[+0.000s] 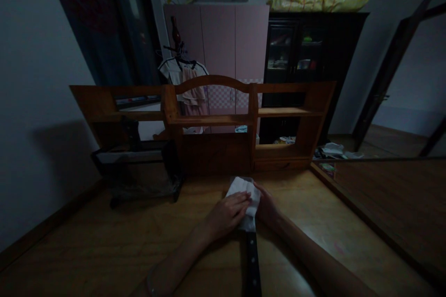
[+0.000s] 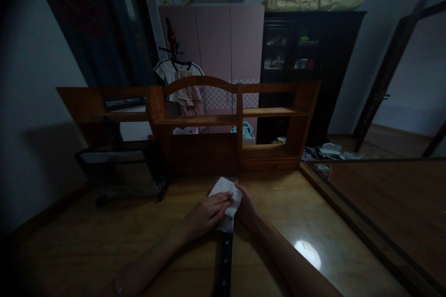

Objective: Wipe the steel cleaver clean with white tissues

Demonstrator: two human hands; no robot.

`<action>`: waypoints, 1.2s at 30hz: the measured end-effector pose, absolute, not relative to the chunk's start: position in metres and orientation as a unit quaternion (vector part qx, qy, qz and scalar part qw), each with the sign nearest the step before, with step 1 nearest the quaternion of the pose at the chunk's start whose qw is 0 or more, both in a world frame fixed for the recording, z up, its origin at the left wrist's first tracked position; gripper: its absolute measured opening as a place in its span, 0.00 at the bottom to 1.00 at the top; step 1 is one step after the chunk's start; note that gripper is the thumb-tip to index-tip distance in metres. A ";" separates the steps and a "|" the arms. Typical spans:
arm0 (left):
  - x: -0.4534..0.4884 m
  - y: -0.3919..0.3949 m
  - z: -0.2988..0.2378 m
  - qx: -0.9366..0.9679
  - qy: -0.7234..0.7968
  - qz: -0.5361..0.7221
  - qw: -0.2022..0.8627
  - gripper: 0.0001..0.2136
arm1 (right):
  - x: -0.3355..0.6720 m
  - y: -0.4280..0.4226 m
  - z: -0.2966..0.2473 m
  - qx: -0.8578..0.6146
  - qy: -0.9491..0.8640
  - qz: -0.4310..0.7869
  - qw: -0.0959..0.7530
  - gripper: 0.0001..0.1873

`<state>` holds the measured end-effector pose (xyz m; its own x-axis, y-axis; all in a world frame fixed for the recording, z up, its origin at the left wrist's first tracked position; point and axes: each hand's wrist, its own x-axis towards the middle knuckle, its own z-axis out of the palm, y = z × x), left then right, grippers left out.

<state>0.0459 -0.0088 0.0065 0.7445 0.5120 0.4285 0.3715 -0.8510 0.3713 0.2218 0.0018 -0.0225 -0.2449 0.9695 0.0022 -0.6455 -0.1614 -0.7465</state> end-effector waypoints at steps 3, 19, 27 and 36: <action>0.052 -0.011 0.008 0.930 0.268 0.233 0.099 0.21 | 0.221 -0.001 -0.017 -0.240 -0.296 0.741 0.553 0.19; 0.047 0.003 0.005 0.919 0.295 0.245 0.090 0.21 | 0.222 -0.006 -0.012 -0.225 -0.343 0.762 0.502 0.22; 0.048 -0.004 0.010 0.912 0.284 0.265 0.131 0.20 | 0.220 0.001 -0.019 -0.204 -0.338 0.766 0.507 0.17; 0.038 0.008 -0.002 0.844 0.360 0.349 0.191 0.21 | 0.219 -0.004 -0.013 -0.214 -0.337 0.764 0.506 0.18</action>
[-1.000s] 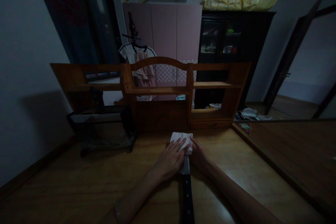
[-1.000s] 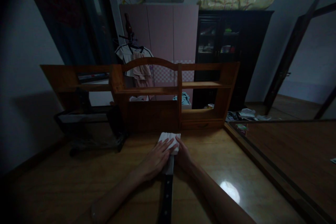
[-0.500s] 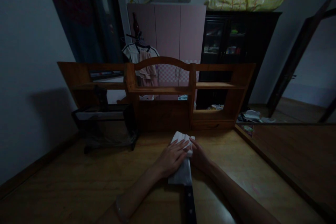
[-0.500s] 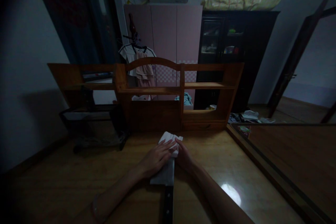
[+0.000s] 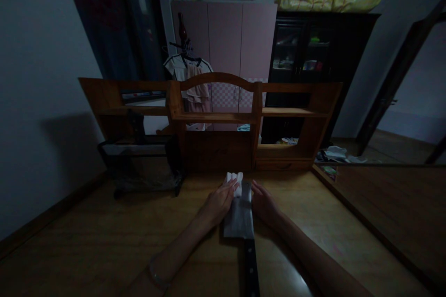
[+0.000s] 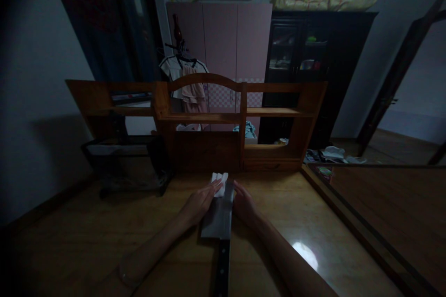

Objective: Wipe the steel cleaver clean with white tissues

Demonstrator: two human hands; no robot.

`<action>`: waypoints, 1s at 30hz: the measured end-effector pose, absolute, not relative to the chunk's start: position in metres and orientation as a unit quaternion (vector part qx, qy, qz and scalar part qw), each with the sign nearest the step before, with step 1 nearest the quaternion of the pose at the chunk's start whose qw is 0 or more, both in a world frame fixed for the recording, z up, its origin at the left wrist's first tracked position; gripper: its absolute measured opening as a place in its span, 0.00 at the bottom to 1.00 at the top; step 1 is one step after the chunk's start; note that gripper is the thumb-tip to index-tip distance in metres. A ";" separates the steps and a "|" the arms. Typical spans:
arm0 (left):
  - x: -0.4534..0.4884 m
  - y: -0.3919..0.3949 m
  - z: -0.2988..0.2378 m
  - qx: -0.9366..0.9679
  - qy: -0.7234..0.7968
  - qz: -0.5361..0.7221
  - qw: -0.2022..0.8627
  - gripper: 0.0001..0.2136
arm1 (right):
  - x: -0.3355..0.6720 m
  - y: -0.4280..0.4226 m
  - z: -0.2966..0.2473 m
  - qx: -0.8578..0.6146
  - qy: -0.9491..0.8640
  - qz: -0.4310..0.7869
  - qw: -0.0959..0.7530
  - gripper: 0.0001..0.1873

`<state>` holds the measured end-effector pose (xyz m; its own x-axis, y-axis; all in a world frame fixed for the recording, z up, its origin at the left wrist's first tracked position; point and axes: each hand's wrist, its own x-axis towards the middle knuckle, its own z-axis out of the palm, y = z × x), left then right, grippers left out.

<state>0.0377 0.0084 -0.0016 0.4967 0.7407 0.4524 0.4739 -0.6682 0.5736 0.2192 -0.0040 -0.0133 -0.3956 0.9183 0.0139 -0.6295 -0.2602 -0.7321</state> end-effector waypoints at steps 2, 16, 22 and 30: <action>0.037 0.008 -0.002 0.859 0.348 0.331 0.175 0.21 | 0.221 -0.005 -0.011 -0.214 -0.324 0.764 0.516 0.17; 0.045 -0.011 0.013 0.933 0.233 0.260 0.082 0.19 | 0.230 -0.001 -0.015 -0.159 -0.256 0.803 0.515 0.25; 0.037 0.006 0.001 0.878 0.329 0.337 0.087 0.20 | 0.231 -0.002 -0.014 -0.161 -0.267 0.801 0.511 0.31; 0.043 -0.010 0.012 0.928 0.210 0.292 0.094 0.19 | 0.235 -0.001 -0.015 -0.183 -0.246 0.798 0.519 0.27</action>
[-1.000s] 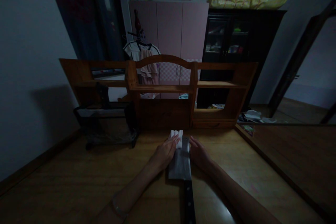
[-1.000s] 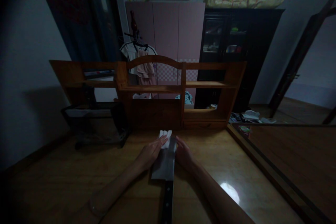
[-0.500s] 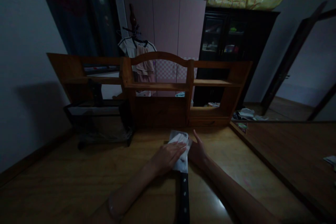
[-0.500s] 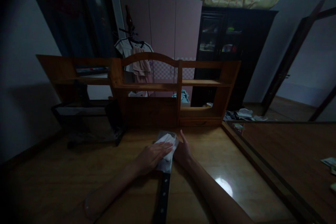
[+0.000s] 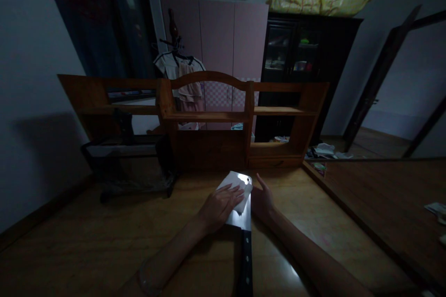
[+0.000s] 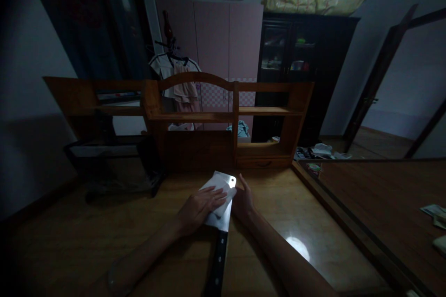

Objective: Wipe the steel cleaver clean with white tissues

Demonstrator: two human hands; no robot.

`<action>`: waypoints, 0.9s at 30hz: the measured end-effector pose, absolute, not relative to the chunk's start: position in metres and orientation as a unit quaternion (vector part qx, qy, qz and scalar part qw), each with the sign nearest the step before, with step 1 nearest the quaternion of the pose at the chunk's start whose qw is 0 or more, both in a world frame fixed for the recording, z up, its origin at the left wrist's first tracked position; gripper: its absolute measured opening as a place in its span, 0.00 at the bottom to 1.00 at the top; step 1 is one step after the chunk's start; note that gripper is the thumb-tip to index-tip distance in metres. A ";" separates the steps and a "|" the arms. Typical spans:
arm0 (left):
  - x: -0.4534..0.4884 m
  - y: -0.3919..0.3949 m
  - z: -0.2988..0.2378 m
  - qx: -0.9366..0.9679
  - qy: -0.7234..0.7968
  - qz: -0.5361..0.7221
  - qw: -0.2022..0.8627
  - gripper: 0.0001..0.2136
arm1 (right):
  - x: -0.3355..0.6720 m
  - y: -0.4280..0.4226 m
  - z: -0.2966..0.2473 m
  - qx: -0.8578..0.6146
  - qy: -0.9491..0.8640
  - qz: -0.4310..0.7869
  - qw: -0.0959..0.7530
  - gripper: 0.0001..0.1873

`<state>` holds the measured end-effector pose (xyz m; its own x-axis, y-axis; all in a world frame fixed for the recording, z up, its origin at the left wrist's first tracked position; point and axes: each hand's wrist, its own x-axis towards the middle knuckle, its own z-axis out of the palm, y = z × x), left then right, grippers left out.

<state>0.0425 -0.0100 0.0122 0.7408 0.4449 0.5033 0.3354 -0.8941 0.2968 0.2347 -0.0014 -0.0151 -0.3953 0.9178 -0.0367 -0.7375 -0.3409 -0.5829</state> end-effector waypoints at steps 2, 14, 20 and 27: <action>0.045 -0.015 0.014 0.935 0.187 0.284 0.100 0.19 | 0.237 -0.001 -0.018 -0.231 -0.225 0.780 0.537 0.25; 0.040 -0.001 0.002 0.881 0.279 0.372 0.089 0.20 | 0.235 0.000 -0.020 -0.175 -0.271 0.788 0.524 0.28; 0.042 -0.002 0.007 0.893 0.286 0.342 0.061 0.19 | 0.237 0.001 -0.023 -0.198 -0.253 0.782 0.533 0.28; 0.045 -0.023 0.023 0.961 0.127 0.230 0.089 0.21 | 0.240 -0.006 -0.016 -0.304 -0.212 0.746 0.553 0.23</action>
<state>0.0455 -0.0231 0.0235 0.8619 0.2856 0.4190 0.2042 -0.9518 0.2288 0.2399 -0.0057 -0.0159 -0.2027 0.9542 -0.2200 -0.6965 -0.2985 -0.6525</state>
